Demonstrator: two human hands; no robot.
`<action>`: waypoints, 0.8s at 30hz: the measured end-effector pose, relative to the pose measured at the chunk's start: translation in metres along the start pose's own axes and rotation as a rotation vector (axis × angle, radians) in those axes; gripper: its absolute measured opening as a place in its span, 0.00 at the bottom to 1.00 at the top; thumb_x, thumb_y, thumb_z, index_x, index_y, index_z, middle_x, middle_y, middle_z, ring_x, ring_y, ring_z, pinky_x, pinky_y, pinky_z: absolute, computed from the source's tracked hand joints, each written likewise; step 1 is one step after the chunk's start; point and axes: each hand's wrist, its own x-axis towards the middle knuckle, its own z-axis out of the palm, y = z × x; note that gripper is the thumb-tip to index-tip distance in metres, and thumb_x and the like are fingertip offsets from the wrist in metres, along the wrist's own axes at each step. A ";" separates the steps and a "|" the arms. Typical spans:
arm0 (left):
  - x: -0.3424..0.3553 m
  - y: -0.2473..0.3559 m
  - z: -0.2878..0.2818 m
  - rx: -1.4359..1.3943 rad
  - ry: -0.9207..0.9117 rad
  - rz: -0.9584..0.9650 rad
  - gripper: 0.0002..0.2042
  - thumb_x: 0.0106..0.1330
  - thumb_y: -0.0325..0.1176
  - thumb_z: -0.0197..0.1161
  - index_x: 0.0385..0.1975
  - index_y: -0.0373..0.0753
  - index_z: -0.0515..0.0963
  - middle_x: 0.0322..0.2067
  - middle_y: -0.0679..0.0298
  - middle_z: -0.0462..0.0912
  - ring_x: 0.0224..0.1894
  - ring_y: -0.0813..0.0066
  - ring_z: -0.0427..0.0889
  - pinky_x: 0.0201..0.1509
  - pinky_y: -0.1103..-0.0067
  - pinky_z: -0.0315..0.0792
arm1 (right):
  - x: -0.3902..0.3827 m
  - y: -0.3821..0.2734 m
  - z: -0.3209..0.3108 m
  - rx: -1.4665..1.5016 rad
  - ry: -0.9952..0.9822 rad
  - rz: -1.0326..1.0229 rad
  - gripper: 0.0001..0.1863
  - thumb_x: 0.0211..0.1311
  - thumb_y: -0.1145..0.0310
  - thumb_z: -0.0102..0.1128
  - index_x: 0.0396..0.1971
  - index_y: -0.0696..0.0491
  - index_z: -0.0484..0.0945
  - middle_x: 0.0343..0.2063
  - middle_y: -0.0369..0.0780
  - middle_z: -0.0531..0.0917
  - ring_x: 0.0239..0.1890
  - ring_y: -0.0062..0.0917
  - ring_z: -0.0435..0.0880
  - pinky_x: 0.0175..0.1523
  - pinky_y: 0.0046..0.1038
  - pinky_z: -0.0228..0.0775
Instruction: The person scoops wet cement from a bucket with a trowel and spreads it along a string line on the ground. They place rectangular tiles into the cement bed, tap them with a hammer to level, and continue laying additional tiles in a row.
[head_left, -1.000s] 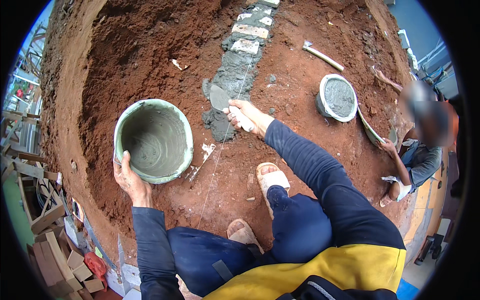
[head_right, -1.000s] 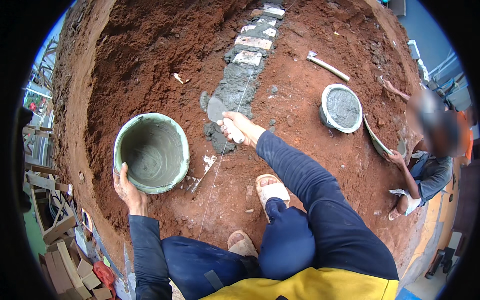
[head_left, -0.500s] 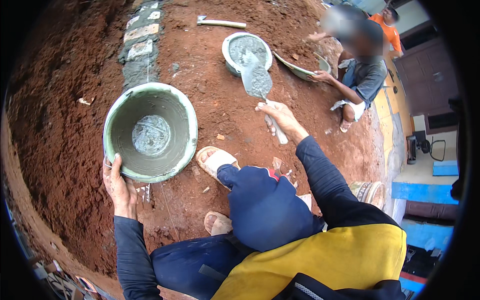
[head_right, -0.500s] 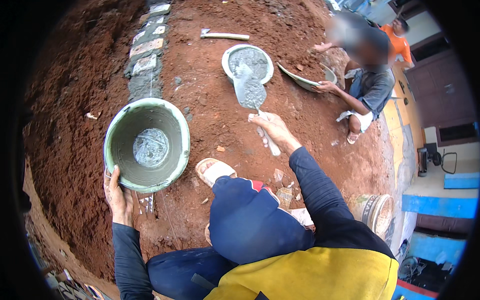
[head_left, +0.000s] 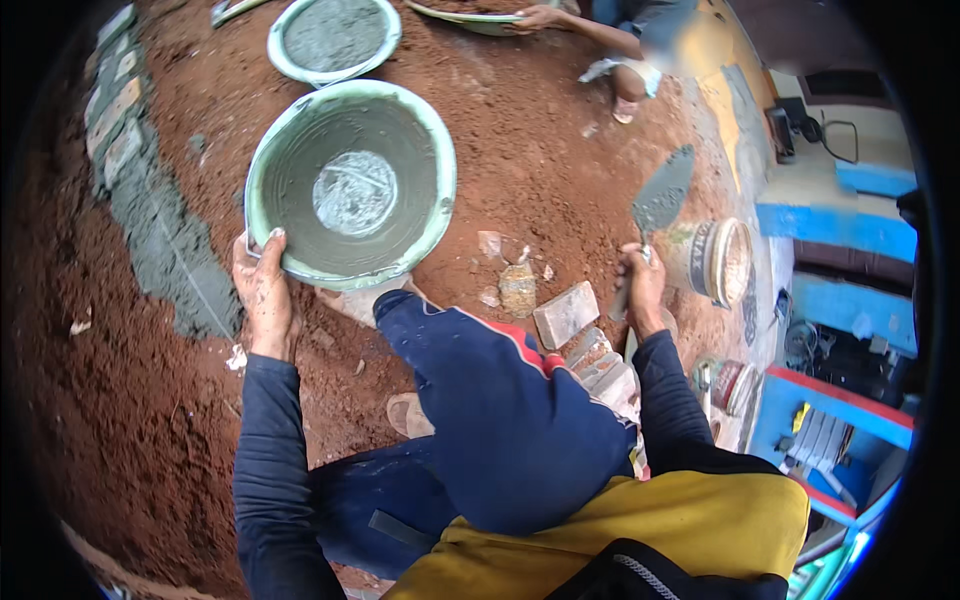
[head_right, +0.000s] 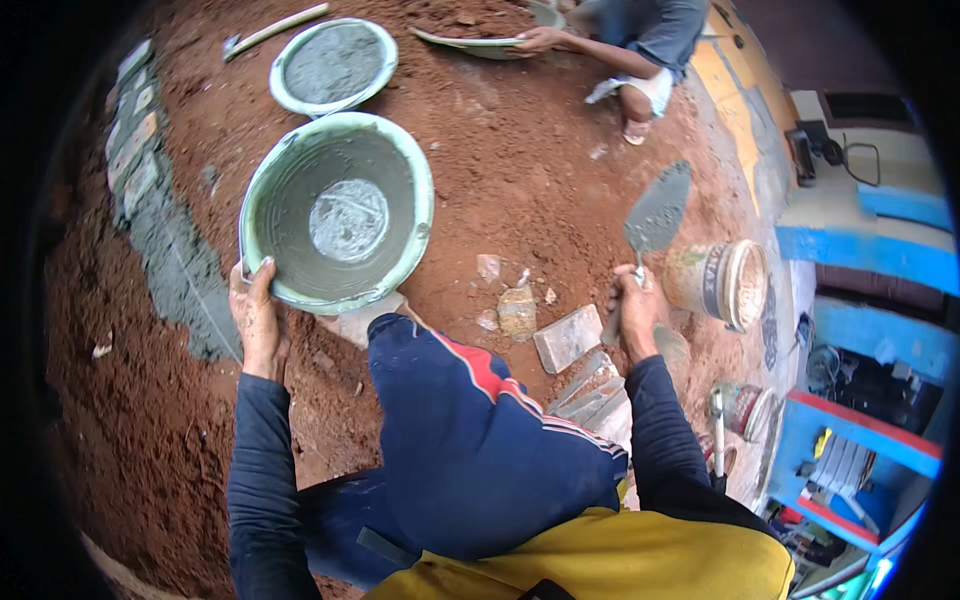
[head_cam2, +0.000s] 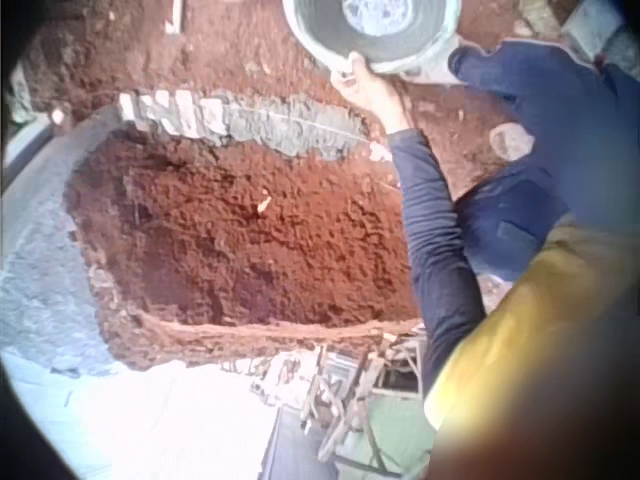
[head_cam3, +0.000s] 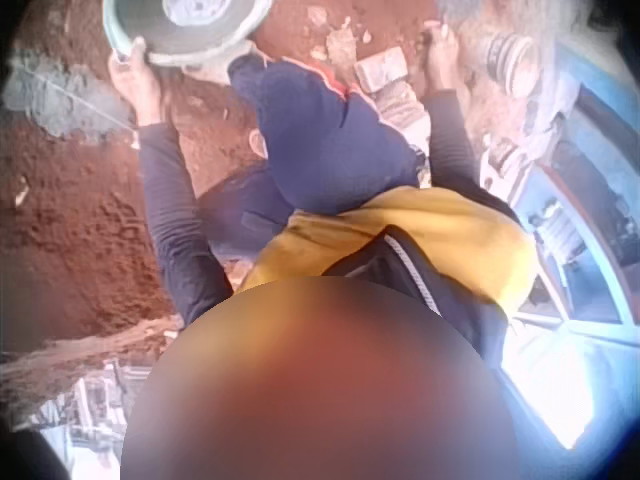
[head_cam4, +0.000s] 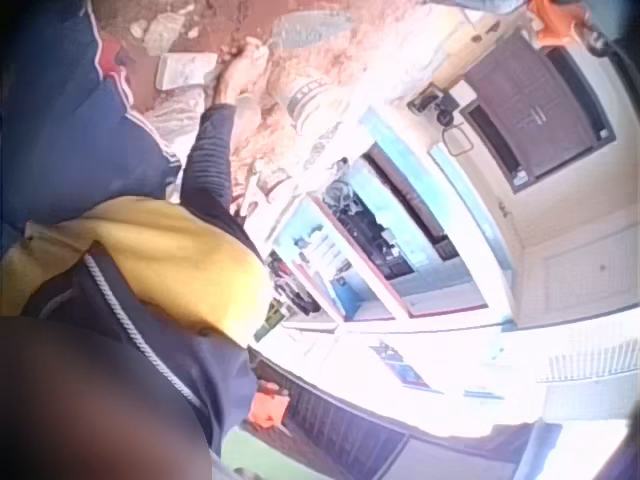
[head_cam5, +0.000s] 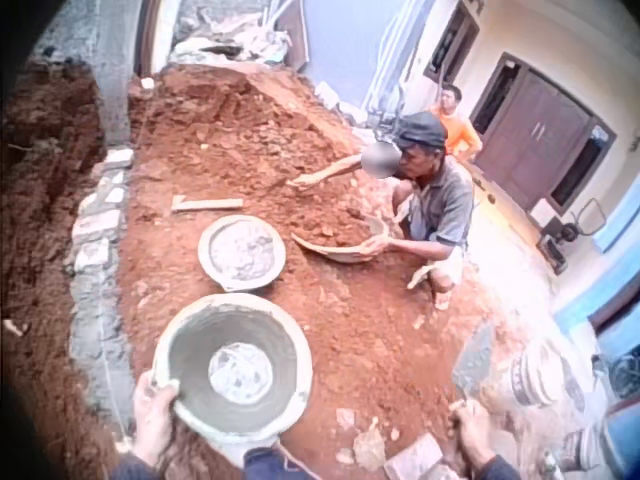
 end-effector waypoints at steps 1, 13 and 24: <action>-0.002 0.013 -0.020 0.012 0.002 0.067 0.14 0.73 0.27 0.64 0.55 0.34 0.73 0.45 0.59 0.84 0.46 0.70 0.87 0.50 0.73 0.85 | 0.004 0.009 -0.001 -0.057 0.035 0.020 0.04 0.69 0.64 0.58 0.36 0.47 0.76 0.20 0.31 0.73 0.17 0.18 0.71 0.21 0.26 0.67; -0.420 0.038 -0.203 -0.395 1.294 0.747 0.13 0.68 0.23 0.66 0.50 0.36 0.73 0.43 0.62 0.83 0.45 0.78 0.81 0.50 0.76 0.78 | 0.012 -0.040 0.271 -0.258 -0.695 -0.405 0.14 0.65 0.57 0.72 0.39 0.49 0.79 0.17 0.29 0.69 0.16 0.15 0.64 0.22 0.22 0.55; -0.682 -0.234 -0.158 -1.012 2.146 0.464 0.20 0.64 0.26 0.67 0.56 0.44 0.73 0.45 0.66 0.82 0.43 0.75 0.83 0.39 0.76 0.81 | -0.220 -0.106 0.396 -0.453 -1.389 -0.722 0.16 0.68 0.55 0.71 0.41 0.51 0.79 0.16 0.28 0.66 0.14 0.14 0.62 0.19 0.22 0.51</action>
